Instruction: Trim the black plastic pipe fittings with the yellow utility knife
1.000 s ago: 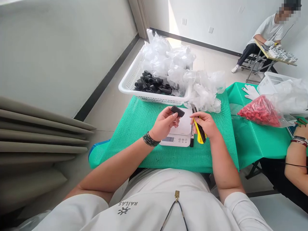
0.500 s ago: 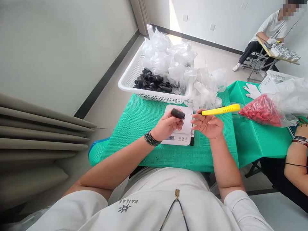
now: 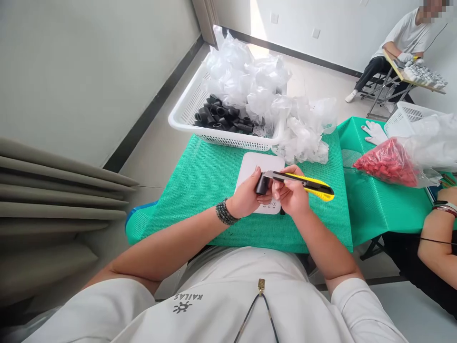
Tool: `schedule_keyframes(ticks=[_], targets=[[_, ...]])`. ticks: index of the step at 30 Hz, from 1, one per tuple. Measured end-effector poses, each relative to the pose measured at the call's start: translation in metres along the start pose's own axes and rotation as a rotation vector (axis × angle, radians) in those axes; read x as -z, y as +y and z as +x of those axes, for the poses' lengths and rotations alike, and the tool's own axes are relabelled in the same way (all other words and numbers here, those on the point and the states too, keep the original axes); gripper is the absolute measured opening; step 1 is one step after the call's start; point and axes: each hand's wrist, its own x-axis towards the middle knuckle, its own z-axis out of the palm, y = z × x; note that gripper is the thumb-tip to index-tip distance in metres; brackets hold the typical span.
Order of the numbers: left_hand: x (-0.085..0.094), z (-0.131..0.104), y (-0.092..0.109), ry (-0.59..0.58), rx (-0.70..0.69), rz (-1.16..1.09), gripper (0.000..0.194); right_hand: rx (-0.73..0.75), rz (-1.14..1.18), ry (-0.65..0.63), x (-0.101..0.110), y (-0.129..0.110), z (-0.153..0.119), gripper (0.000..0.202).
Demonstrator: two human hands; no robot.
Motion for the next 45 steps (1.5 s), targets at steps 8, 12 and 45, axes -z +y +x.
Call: schedule_keyframes(ticks=[8,12,45], targets=[[-0.001,-0.002,-0.004,0.004,0.038,-0.097,0.068,0.107,-0.129,0.019,-0.009,0.014,-0.012,0.044],[-0.001,-0.003,0.0,-0.021,0.046,-0.056,0.068,0.117,-0.207,0.033,-0.011,0.015,-0.02,0.043],[-0.018,-0.02,0.011,0.137,-0.059,-0.047,0.067,0.25,-0.318,0.153,-0.007,0.024,-0.025,0.04]])
